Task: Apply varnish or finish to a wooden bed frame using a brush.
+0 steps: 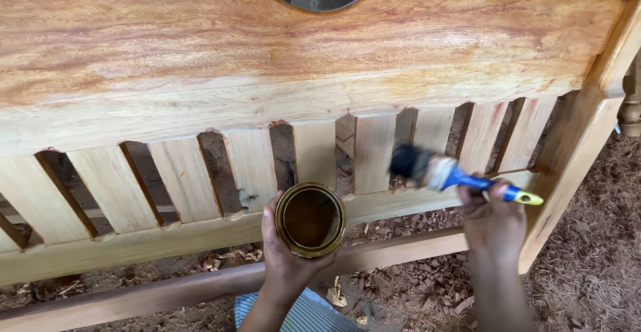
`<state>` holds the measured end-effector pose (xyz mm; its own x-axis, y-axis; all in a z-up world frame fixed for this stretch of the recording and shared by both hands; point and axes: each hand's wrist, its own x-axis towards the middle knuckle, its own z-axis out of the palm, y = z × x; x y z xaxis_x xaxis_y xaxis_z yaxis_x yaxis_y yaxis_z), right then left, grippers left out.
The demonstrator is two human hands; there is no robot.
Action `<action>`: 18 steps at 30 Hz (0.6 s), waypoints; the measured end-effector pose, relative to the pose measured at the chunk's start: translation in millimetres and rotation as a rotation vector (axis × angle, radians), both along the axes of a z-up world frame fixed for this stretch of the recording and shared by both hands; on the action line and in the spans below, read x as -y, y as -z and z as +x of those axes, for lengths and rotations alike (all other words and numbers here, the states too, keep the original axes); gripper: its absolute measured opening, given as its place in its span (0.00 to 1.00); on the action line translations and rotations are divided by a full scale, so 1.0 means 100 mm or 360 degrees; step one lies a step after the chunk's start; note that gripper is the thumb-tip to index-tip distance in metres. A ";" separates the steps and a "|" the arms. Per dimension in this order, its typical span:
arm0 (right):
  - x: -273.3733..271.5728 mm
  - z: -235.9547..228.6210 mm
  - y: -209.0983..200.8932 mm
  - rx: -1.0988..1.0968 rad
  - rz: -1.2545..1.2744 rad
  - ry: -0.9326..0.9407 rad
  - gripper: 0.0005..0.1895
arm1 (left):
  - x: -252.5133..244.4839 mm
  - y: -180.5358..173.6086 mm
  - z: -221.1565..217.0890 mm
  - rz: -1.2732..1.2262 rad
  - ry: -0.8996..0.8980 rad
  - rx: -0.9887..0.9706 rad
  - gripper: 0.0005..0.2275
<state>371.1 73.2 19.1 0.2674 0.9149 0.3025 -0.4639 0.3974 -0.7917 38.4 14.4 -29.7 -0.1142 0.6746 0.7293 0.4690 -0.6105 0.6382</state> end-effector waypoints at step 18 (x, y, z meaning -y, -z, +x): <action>-1.81 1.71 0.18 0.0471 0.0941 0.1328 0.09 | 0.50 0.18 -0.74 -0.0063 -0.0246 0.0352 0.66</action>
